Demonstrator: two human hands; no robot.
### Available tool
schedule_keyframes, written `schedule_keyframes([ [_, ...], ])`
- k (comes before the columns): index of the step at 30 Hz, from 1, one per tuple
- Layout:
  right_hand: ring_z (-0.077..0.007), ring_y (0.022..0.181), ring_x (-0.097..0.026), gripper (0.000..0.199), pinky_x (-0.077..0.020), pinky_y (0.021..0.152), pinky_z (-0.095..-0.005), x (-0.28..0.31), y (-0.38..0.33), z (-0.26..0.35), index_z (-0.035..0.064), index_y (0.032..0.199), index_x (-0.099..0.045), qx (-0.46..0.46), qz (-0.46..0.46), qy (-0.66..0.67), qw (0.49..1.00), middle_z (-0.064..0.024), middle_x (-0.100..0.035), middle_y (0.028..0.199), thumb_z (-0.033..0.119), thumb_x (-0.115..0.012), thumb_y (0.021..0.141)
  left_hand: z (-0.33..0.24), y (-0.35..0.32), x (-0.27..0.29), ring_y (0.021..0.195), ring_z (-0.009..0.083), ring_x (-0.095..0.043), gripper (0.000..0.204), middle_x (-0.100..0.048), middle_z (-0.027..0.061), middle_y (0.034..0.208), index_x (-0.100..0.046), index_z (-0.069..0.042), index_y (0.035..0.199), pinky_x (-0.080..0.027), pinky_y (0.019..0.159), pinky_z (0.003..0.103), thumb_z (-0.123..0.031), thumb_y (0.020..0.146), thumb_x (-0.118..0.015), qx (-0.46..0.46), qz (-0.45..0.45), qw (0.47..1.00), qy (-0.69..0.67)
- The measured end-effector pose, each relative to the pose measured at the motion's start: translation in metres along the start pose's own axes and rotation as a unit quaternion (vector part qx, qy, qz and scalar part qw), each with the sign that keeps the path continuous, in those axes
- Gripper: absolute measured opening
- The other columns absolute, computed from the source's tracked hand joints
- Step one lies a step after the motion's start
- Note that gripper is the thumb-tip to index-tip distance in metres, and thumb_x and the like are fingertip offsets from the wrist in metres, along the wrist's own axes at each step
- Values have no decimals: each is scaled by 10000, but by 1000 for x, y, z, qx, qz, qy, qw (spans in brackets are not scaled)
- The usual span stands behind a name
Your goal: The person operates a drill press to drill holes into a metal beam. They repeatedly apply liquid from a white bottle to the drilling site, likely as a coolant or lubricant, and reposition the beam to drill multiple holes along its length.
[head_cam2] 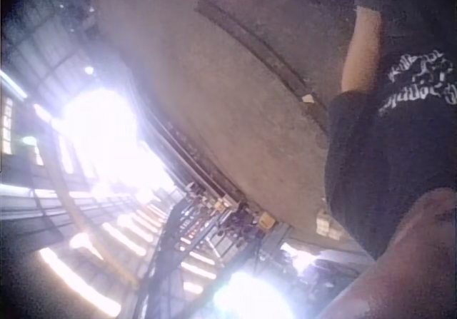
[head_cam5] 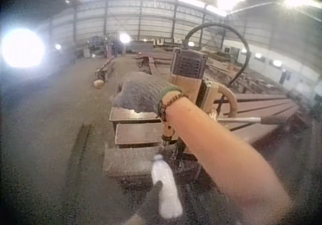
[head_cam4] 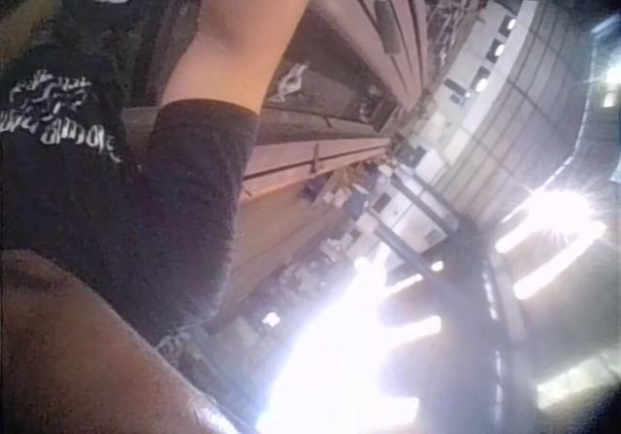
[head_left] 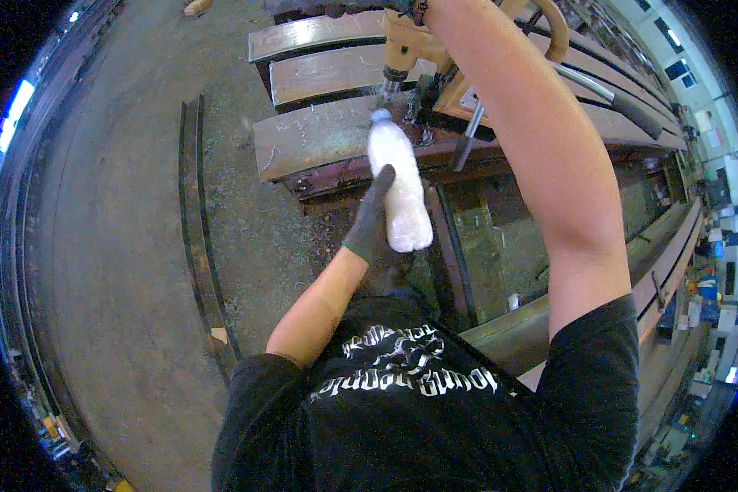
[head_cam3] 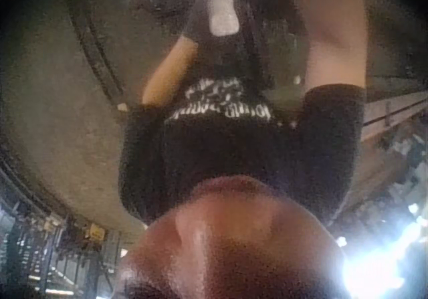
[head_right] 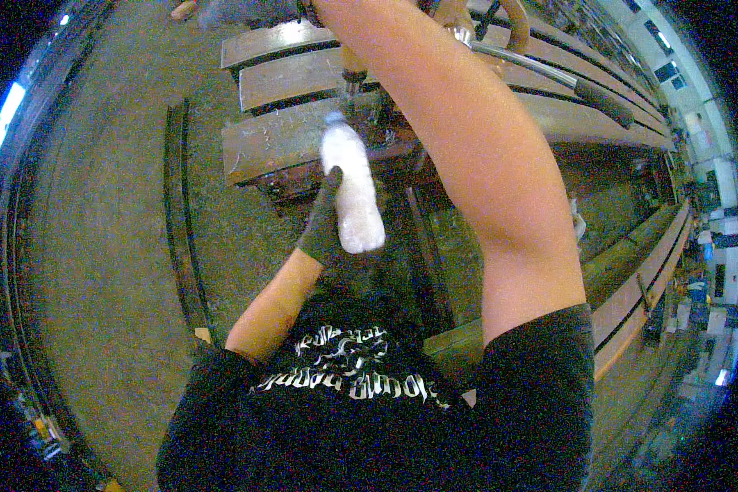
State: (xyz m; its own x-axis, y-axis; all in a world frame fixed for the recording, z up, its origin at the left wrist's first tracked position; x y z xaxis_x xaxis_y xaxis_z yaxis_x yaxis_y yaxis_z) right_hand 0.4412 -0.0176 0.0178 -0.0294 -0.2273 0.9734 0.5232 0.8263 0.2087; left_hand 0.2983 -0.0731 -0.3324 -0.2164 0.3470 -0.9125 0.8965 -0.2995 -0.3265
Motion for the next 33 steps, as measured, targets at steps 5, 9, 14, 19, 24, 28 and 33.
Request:
schedule_keyframes([
  [5,-316,950,-718,467,-549,868,-441,4,4,8,-7,1077,-768,-24,57,45,997,-198,-756,1045,416,-606,966,24,11,8,897,251,-695,579,-704,87,1025,-621,-80,1250,-599,807,403,-546,922,-724,15,13,1000,-6],
  [9,-269,844,-717,438,-563,796,-408,1,-6,11,-10,1060,-769,-22,37,102,994,-161,-759,945,387,-608,966,30,10,12,867,237,-686,533,-698,72,991,-624,-104,1234,-600,775,392,-537,937,-713,43,-16,998,-32],
  [14,-240,766,-713,429,-570,741,-396,7,-9,13,-15,1026,-773,-120,53,78,988,-146,-759,897,374,-601,969,39,22,16,837,244,-684,508,-696,67,968,-636,-123,1183,-601,759,406,-568,944,-694,76,8,996,-37],
  [19,-213,763,-723,440,-575,731,-388,0,-9,16,-20,968,-773,-45,64,114,990,-140,-761,880,374,-579,976,36,21,18,844,243,-686,495,-697,64,969,-640,-131,1176,-602,765,409,-565,945,-693,56,1,997,-59],
  [24,-209,770,-729,464,-579,730,-386,-8,-1,19,-29,948,-769,-28,65,126,990,-138,-761,874,385,-563,978,31,19,25,838,243,-686,476,-698,73,979,-643,-133,1175,-602,767,411,-551,952,-689,40,-40,996,-66],
  [28,-217,771,-728,478,-581,733,-392,-3,4,30,-30,962,-769,-200,100,38,974,-146,-760,881,398,-556,982,40,26,22,822,255,-686,508,-698,85,957,-642,-123,1174,-604,745,423,-573,943,-687,67,-13,997,-45],
  [33,-224,773,-721,495,-577,726,-397,-4,4,31,-27,990,-765,-197,108,36,974,-145,-753,885,422,-558,989,39,26,21,820,259,-688,551,-693,86,918,-642,-106,1154,-606,726,424,-602,920,-697,50,-37,997,-47],
])
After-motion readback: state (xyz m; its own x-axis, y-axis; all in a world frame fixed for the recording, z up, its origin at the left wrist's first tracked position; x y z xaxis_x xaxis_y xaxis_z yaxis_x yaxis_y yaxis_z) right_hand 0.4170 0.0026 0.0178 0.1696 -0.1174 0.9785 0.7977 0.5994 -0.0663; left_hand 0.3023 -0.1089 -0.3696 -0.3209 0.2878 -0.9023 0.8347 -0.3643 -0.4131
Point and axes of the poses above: each hand's wrist, its own y-axis towards the middle knuckle, its own x-axis out of the back of the hand, z = x × y, the point moved 4 cm from there along y, towards the middle knuckle
